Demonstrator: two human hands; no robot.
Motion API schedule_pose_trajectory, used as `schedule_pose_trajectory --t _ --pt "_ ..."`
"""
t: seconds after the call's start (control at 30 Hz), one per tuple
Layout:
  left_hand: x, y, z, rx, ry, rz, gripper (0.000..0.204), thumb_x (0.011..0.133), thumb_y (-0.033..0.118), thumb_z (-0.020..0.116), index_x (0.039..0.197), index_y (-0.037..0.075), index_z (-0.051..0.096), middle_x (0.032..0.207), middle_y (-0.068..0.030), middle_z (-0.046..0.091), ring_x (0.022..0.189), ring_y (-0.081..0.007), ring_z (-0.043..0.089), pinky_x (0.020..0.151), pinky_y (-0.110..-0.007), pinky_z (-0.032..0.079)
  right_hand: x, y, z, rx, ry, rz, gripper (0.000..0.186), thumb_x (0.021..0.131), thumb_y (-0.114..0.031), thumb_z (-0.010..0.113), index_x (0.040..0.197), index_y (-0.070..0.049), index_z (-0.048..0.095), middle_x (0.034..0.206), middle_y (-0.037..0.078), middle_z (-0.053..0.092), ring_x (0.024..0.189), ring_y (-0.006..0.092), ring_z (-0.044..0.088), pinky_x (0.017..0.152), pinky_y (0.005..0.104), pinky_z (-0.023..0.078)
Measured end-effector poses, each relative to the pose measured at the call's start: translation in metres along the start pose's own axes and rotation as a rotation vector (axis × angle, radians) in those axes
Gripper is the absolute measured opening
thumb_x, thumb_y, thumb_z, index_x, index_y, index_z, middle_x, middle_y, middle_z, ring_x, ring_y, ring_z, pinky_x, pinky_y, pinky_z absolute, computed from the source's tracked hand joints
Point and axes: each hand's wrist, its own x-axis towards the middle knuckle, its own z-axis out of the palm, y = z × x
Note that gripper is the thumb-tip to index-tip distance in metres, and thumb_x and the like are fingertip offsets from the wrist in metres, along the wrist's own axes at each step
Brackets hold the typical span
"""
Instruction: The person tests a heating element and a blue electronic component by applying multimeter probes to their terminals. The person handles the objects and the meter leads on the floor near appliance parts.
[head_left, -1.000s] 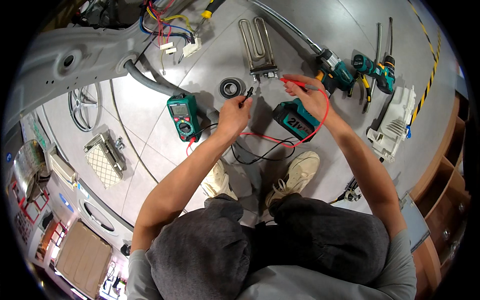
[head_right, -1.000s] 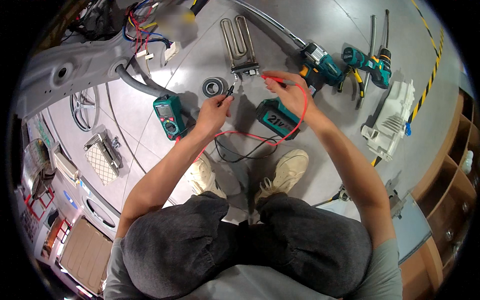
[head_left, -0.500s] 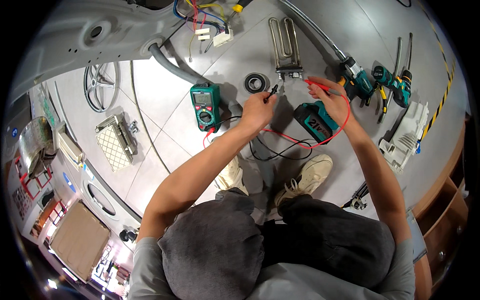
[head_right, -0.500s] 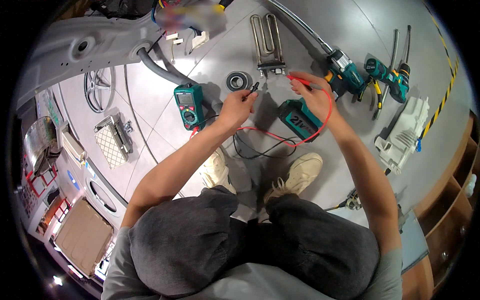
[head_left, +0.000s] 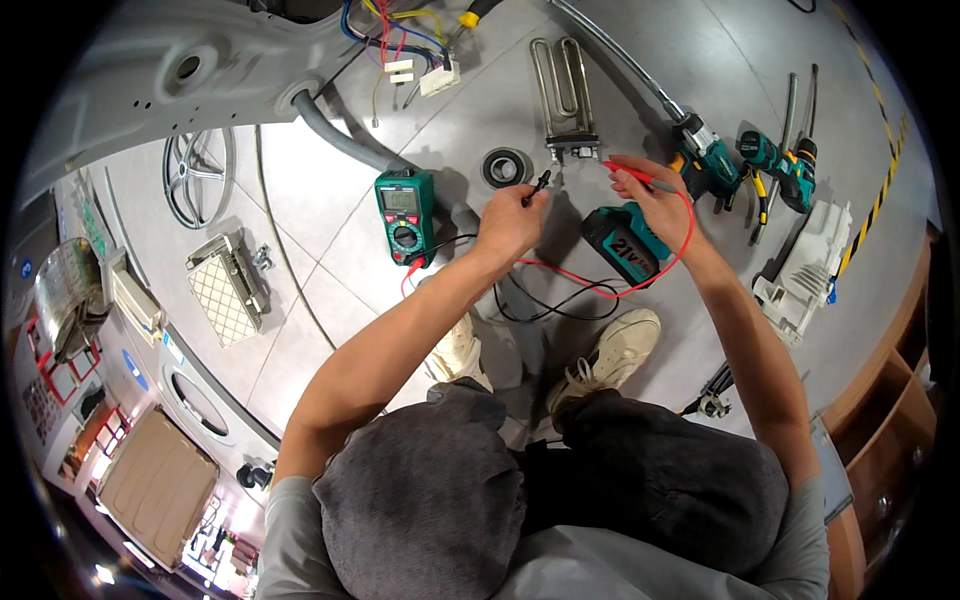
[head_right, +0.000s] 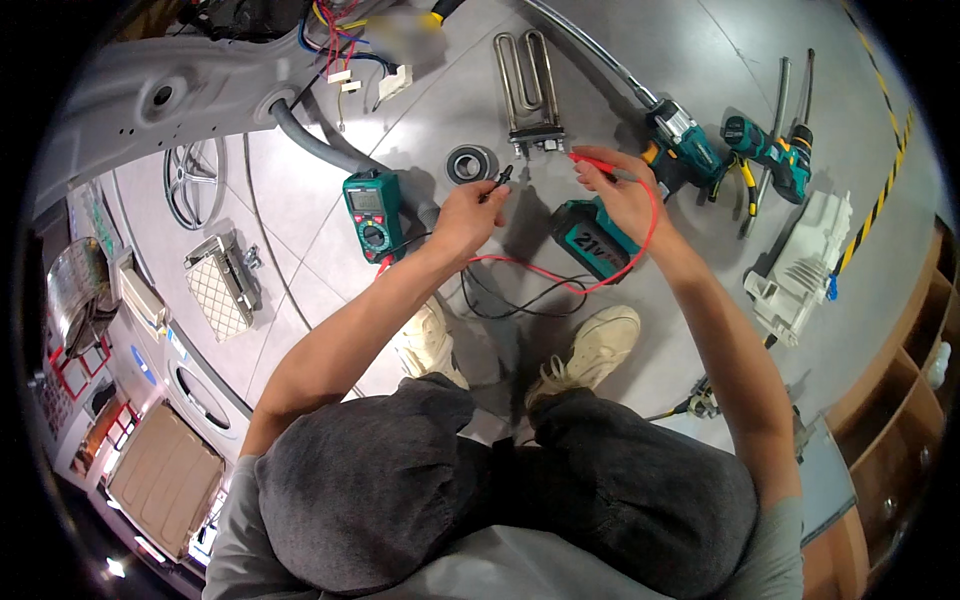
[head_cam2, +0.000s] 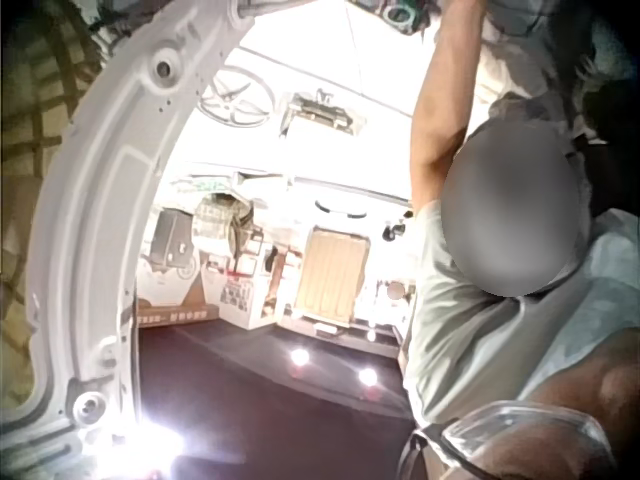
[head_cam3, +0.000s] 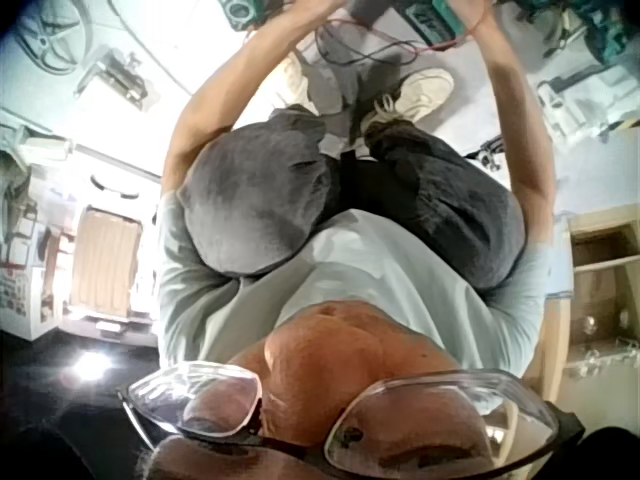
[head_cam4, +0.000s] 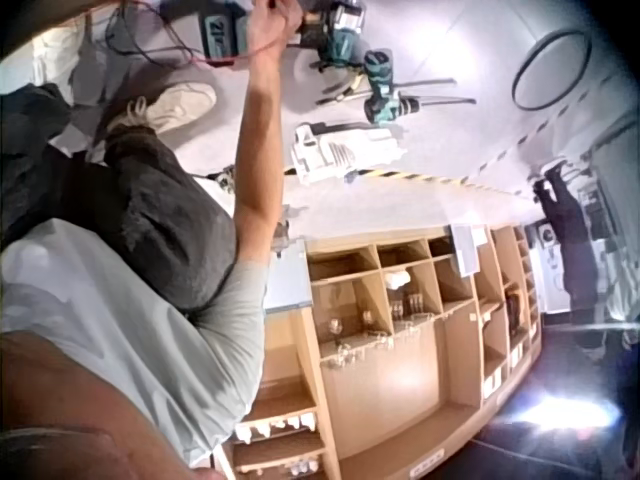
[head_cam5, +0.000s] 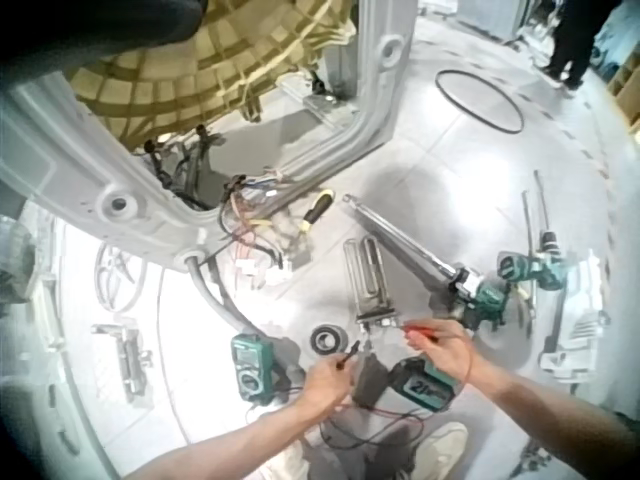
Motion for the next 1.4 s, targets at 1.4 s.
schedule_pose_trajectory --t 1.4 --pt "-0.054 0.04 -0.015 -0.578 -0.098 0.067 0.023 0.095 0.018 0.061 0.095 -0.003 0.069 0.076 0.0 0.062 0.069 -0.0078 0.05 0.065 -0.026 0.041 -0.044 -0.066 0.059 -0.283 -0.234 -0.168 0.032 0.086 -0.016 0.068 0.113 0.0 0.059 0.089 0.012 0.067 0.081 0.0217 0.064 0.077 0.0321 0.048"
